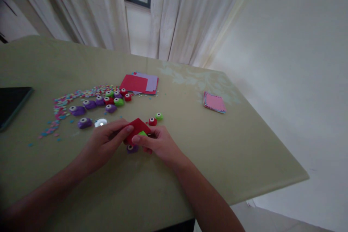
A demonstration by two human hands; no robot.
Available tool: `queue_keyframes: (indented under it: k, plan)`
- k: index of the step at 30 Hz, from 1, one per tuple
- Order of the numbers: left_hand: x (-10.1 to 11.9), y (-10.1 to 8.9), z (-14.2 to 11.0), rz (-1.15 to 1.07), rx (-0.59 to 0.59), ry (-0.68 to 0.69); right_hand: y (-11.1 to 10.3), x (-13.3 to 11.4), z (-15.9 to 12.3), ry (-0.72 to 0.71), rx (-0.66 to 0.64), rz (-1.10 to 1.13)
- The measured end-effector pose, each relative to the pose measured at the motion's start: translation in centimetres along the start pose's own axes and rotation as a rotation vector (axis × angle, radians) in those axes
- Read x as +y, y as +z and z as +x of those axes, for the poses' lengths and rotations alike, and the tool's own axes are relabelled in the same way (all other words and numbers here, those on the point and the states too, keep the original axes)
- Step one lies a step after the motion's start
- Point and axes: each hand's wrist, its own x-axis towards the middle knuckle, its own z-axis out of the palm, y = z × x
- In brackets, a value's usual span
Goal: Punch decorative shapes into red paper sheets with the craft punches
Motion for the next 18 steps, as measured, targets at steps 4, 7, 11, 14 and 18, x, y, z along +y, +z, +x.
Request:
queue_keyframes:
  k: [4, 7, 11, 14, 18]
  plan:
    - [0.12, 0.06, 0.01, 0.001, 0.012, -0.006, 0.35, 0.13, 0.03, 0.007, 0.012, 0.035]
    - [-0.10, 0.14, -0.07, 0.004, 0.027, 0.007, 0.55, 0.22, 0.04, 0.005, 0.020, 0.029]
    - [-0.40, 0.22, -0.17, -0.027, 0.020, 0.009, 0.69, 0.37, 0.05, 0.001, 0.023, 0.021]
    - [-0.13, 0.11, -0.13, -0.070, -0.009, 0.018, 0.76, 0.38, 0.07, -0.038, 0.047, 0.018]
    - [0.58, -0.08, -0.20, -0.205, -0.053, -0.018, 0.88, 0.12, 0.06, -0.105, 0.088, 0.029]
